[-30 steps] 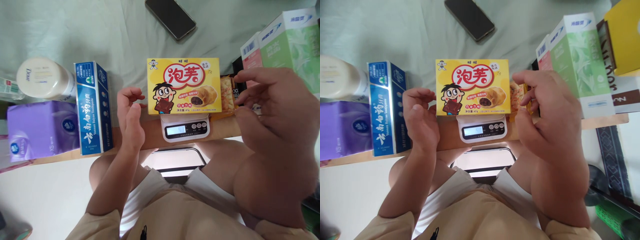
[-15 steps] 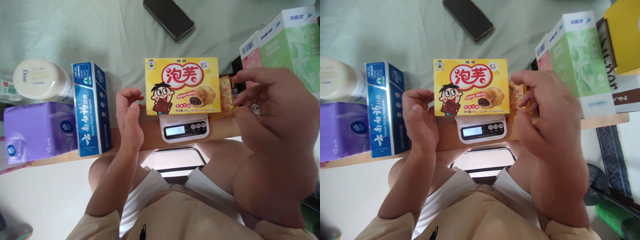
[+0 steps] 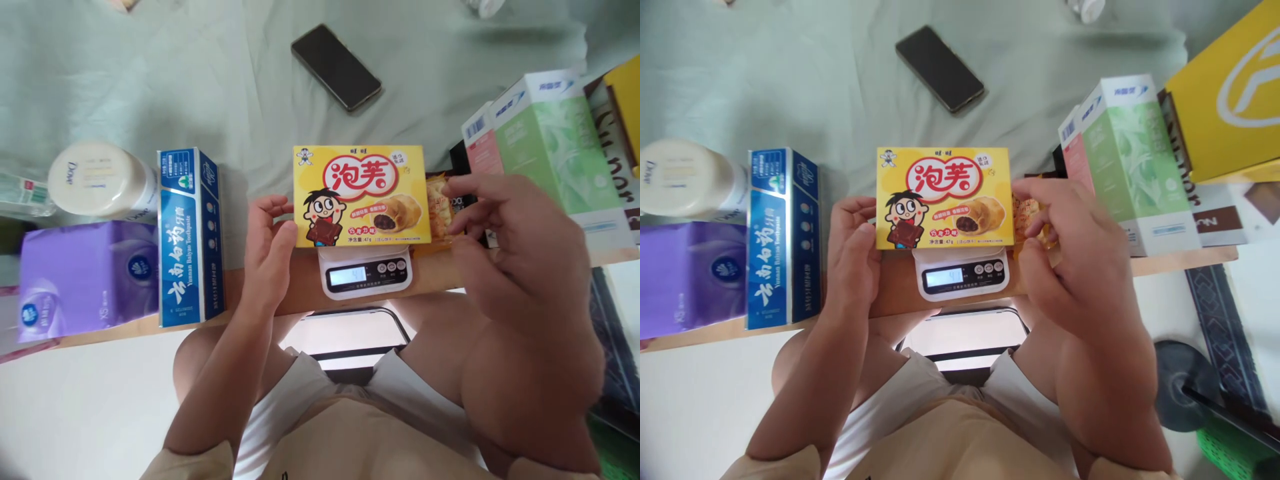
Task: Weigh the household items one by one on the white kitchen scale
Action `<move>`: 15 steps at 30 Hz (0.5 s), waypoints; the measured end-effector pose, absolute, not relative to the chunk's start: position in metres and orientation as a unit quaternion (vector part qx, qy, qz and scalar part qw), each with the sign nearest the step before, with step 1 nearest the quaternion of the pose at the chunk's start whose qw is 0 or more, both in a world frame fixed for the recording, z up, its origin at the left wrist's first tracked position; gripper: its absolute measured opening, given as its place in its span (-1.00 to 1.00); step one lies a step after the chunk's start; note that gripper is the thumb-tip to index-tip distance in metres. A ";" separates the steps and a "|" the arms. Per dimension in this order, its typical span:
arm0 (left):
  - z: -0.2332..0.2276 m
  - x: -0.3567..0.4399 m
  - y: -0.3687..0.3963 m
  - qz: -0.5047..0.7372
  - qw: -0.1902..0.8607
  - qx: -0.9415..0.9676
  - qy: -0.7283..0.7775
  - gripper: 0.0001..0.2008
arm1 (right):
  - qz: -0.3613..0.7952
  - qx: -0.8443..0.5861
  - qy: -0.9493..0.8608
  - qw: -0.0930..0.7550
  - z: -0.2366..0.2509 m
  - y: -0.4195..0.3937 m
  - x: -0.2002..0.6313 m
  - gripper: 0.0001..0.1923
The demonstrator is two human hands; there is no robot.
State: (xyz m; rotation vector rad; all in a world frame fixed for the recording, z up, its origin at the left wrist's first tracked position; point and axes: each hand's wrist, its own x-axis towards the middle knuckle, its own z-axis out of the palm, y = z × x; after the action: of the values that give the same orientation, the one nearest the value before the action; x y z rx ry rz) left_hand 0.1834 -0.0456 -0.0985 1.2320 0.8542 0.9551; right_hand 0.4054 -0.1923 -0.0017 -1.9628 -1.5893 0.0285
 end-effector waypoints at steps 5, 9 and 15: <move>-0.084 0.184 -0.042 0.339 0.682 0.532 0.370 -0.56 | 0.014 -0.714 -0.616 0.333 -0.001 -0.186 0.403 -0.52; -0.073 0.185 -0.040 0.325 0.686 0.518 0.395 -0.56 | 0.029 -0.680 -0.641 0.354 0.001 -0.180 0.401 -0.54; -0.062 0.190 -0.029 0.377 0.697 0.476 0.382 -0.67 | 0.078 -0.657 -0.613 0.432 0.001 -0.178 0.401 -0.56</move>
State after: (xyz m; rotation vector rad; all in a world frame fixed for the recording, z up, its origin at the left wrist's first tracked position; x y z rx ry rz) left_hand 0.1904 -0.0290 -0.0618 1.0627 0.8515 0.8411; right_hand 0.4010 -0.1784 0.0010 -1.6370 -1.5283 0.1935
